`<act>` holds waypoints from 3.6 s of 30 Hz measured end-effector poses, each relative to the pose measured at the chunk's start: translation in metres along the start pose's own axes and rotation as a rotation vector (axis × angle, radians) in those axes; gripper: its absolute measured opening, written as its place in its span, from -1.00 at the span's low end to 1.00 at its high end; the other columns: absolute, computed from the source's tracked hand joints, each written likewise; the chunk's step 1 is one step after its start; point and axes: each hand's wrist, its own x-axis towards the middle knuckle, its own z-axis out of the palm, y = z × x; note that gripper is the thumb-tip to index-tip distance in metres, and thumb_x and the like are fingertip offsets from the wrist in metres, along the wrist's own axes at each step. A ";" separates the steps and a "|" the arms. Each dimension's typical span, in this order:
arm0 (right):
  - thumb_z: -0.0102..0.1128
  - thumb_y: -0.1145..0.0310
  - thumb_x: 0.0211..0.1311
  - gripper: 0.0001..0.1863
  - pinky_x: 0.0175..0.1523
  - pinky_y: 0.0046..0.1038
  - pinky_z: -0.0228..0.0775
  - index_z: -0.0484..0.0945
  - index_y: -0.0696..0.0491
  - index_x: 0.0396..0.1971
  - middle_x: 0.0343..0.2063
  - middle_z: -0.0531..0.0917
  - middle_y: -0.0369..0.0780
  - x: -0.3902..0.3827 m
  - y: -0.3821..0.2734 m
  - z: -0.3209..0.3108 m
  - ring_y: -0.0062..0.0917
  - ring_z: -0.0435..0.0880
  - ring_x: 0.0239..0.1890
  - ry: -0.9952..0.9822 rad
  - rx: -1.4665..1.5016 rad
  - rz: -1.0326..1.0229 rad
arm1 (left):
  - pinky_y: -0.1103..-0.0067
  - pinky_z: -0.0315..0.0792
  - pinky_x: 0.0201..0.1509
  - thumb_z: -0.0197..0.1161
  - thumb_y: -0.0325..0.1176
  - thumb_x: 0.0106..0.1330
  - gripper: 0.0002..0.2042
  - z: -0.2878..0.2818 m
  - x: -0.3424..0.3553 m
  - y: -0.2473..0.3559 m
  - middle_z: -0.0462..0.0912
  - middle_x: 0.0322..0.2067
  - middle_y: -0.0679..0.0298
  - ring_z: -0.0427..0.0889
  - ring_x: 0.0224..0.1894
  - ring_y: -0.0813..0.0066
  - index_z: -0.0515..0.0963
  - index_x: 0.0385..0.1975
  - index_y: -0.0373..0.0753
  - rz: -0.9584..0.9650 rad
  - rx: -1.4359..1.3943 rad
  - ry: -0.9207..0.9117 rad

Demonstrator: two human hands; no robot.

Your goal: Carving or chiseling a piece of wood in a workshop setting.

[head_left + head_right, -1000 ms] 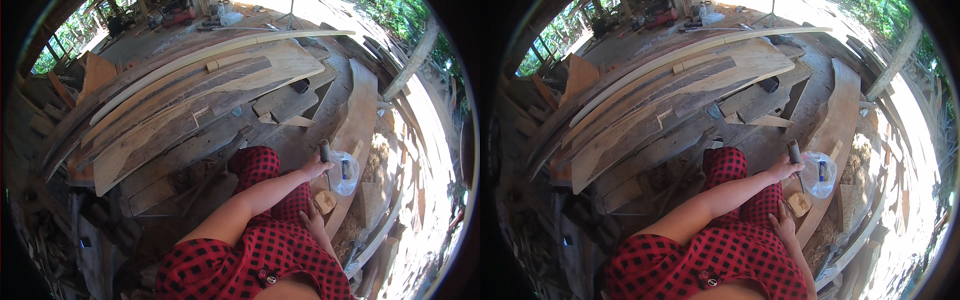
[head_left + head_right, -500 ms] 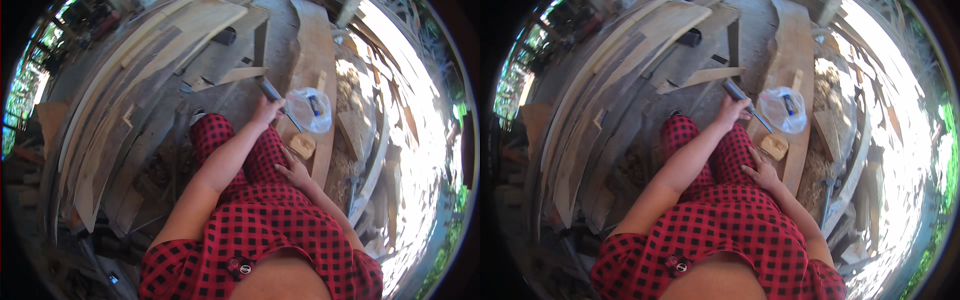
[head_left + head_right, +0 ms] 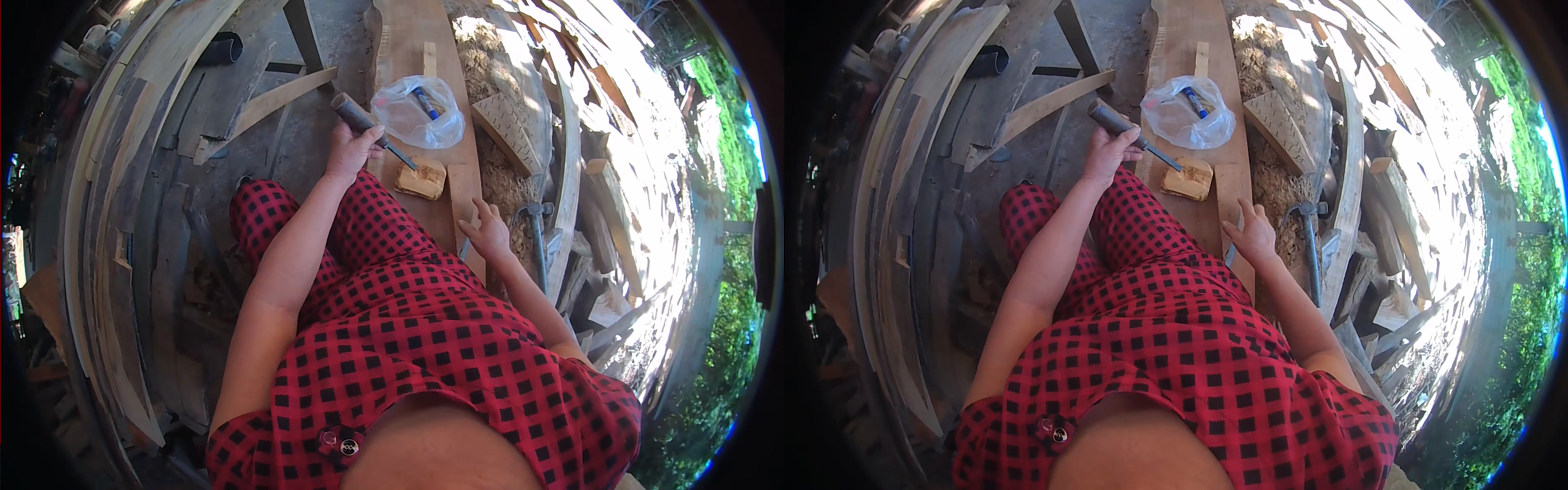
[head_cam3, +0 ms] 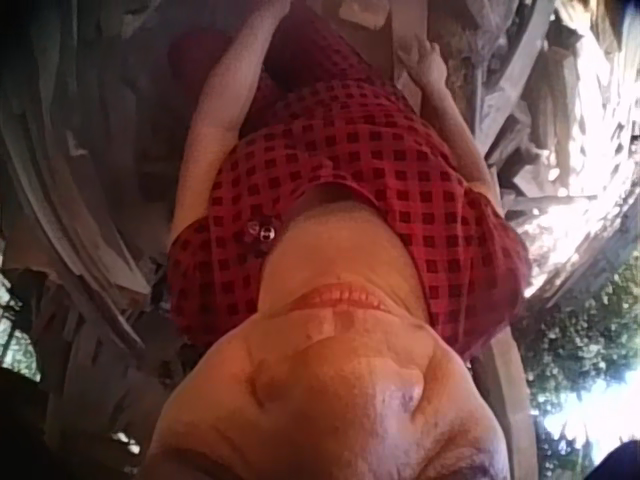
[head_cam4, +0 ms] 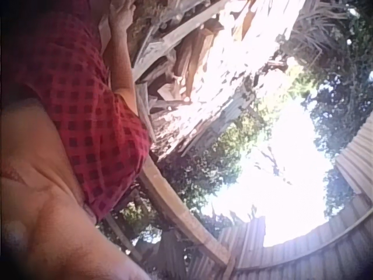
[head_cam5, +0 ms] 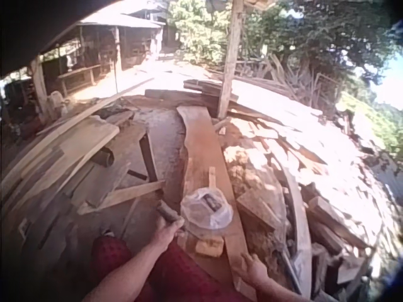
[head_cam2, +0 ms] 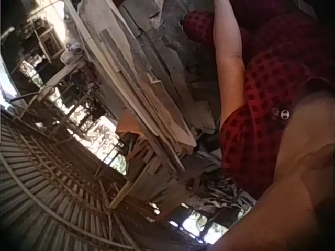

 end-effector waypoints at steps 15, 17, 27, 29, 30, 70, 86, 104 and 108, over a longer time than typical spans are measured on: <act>0.40 0.25 -0.23 0.05 0.03 -0.23 0.46 0.03 -0.01 0.35 0.03 0.45 0.09 0.038 0.030 0.038 -0.09 0.56 -0.02 0.036 0.148 0.123 | 0.65 0.55 -0.48 0.35 -0.45 0.12 -0.62 0.009 0.006 -0.012 0.57 -0.40 0.31 0.62 -0.43 0.58 0.35 -0.11 -0.24 -0.029 0.125 0.041; 0.33 0.36 -0.20 -0.07 0.04 -0.32 0.44 0.16 0.05 0.30 -0.06 0.56 0.01 0.034 0.032 0.025 -0.23 0.59 -0.05 -0.010 0.422 0.204 | 0.61 0.57 -0.42 0.37 -0.45 0.09 -0.63 0.006 0.010 -0.014 0.58 -0.40 0.30 0.62 -0.40 0.55 0.37 -0.13 -0.27 0.039 0.132 0.054; 0.15 0.30 0.03 -0.29 -0.16 -0.27 0.53 0.19 0.01 0.27 -0.10 0.54 -0.16 0.003 -0.027 -0.028 -0.31 0.62 -0.21 -0.362 1.608 0.275 | 0.68 0.46 -0.63 0.41 -0.42 0.05 -0.77 -0.006 0.018 -0.022 0.64 -0.52 0.26 0.66 -0.53 0.56 0.45 -0.41 -0.28 0.094 0.296 0.108; 0.21 0.37 0.00 -0.25 -0.19 -0.27 0.53 0.19 -0.01 0.28 -0.08 0.51 -0.15 0.013 -0.038 -0.041 -0.30 0.63 -0.18 -0.399 1.457 0.181 | 0.49 0.55 -0.27 0.48 -0.37 -0.13 -0.64 -0.010 0.017 -0.020 0.64 -0.43 0.22 0.65 -0.38 0.46 0.50 -0.36 -0.33 -0.004 0.245 0.115; 0.21 0.37 0.00 -0.25 -0.19 -0.27 0.53 0.19 -0.01 0.28 -0.08 0.51 -0.15 0.019 -0.049 -0.055 -0.30 0.63 -0.18 -0.403 1.446 0.174 | 0.49 0.55 -0.27 0.48 -0.37 -0.13 -0.64 -0.006 0.017 -0.014 0.64 -0.43 0.22 0.65 -0.38 0.46 0.50 -0.36 -0.33 0.003 0.236 0.124; 0.31 0.56 -0.09 -0.11 0.27 -0.41 0.21 0.18 -0.07 0.35 0.19 0.43 -0.09 0.124 -0.269 -0.179 -0.39 0.44 0.18 -0.529 -0.303 -0.492 | 0.40 0.50 -0.09 0.49 -0.28 -0.11 -0.65 0.005 0.000 -0.001 0.68 -0.35 0.12 0.67 -0.22 0.23 0.58 -0.34 -0.27 0.158 0.590 0.109; 0.34 0.50 -0.09 -0.08 0.25 -0.43 0.22 0.14 -0.08 0.36 0.12 0.50 -0.08 0.101 -0.284 -0.183 -0.37 0.51 0.11 -0.324 -0.022 -0.655 | 0.42 0.49 -0.04 0.50 -0.25 -0.10 -0.60 0.000 -0.001 0.003 0.66 -0.29 0.11 0.66 -0.17 0.23 0.56 -0.26 -0.26 0.161 0.582 0.084; 0.40 0.29 -0.22 -0.04 -0.03 -0.22 0.41 0.20 -0.22 0.33 -0.27 0.63 0.00 0.111 -0.272 -0.182 -0.11 0.63 -0.16 -0.307 -0.577 -0.613 | 0.47 0.50 -0.05 0.49 -0.30 -0.10 -0.58 0.003 0.002 0.001 0.67 -0.29 0.13 0.67 -0.17 0.29 0.57 -0.21 -0.29 0.148 0.526 0.065; 0.34 0.55 -0.19 -0.07 0.25 -0.45 0.20 0.22 -0.10 0.33 0.05 0.55 -0.06 0.100 -0.282 -0.183 -0.31 0.51 0.11 -0.288 0.184 -0.683 | 0.36 0.48 -0.03 0.47 -0.22 -0.11 -0.51 -0.006 0.006 -0.007 0.66 -0.26 0.04 0.63 -0.13 0.10 0.54 -0.15 -0.28 0.181 0.527 0.035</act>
